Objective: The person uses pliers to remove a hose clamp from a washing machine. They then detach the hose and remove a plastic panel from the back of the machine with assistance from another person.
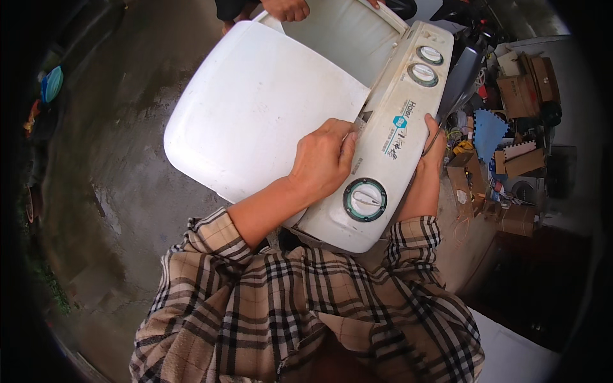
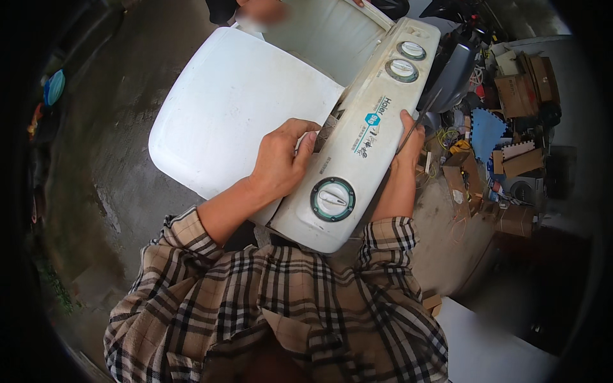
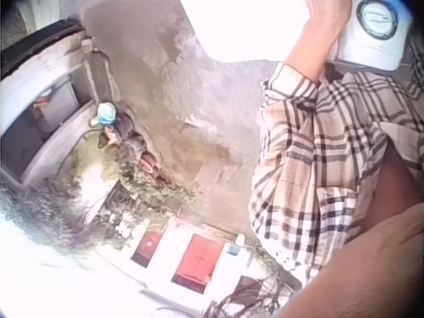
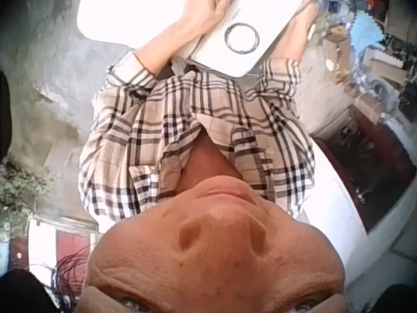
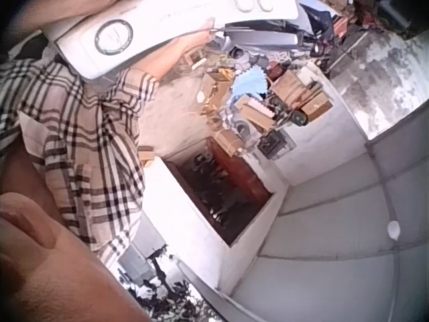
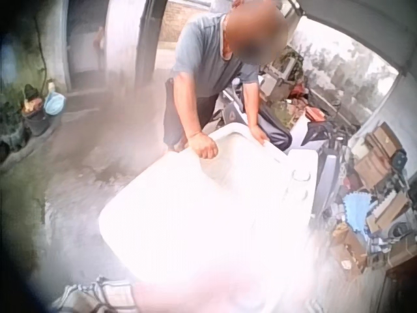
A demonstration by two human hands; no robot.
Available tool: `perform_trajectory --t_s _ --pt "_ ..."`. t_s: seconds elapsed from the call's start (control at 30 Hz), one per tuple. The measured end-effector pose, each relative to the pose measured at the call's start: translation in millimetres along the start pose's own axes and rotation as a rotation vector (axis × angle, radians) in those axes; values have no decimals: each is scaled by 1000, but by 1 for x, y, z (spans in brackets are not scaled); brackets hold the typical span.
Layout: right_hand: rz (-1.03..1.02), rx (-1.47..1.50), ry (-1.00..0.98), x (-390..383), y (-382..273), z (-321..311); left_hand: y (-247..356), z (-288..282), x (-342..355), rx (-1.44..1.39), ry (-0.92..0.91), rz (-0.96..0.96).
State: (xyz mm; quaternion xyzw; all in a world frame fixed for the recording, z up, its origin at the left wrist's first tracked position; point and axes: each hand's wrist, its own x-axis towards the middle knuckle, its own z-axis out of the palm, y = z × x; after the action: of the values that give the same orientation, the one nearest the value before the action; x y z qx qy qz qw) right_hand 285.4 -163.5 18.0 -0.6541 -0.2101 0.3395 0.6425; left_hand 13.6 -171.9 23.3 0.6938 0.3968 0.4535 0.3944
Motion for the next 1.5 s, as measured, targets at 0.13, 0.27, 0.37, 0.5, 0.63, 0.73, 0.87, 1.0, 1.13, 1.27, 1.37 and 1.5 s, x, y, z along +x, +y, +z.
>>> perform_trajectory --t_s 0.13,0.27,0.37,0.5,0.63,0.73,0.87,1.0,1.13,1.27,1.37,1.5 --pt "-112 -112 -9 11 8 -9 -1 -64 -81 -39 -90 -247" --pt "-173 -123 -105 36 14 -20 -6 -78 -171 -214 -395 -676" --pt "-285 -252 -65 54 11 -25 -15 -59 -207 -274 -371 -831" --pt "-304 -298 -85 53 13 -17 -24 -29 -227 -388 -169 -806" --pt "-316 -275 -70 82 26 -29 -10 -11 -216 -95 -36 -656" --pt "-293 -252 -21 92 34 -28 -10 5 -216 361 33 -231" --pt "-294 -184 -15 99 46 -18 -7 23 -203 515 6 -107" --pt "-329 -185 7 89 45 -8 -13 41 -189 566 37 -50" --pt "-330 -182 18 50 35 13 -10 48 -178 581 106 -81" --pt "-250 -73 -148 41 31 10 -5 49 -179 567 118 -171" --pt "-236 -87 -161 34 12 3 5 40 -176 508 75 -164" --pt "-221 -57 -230 29 10 7 9 35 -179 500 144 -116"
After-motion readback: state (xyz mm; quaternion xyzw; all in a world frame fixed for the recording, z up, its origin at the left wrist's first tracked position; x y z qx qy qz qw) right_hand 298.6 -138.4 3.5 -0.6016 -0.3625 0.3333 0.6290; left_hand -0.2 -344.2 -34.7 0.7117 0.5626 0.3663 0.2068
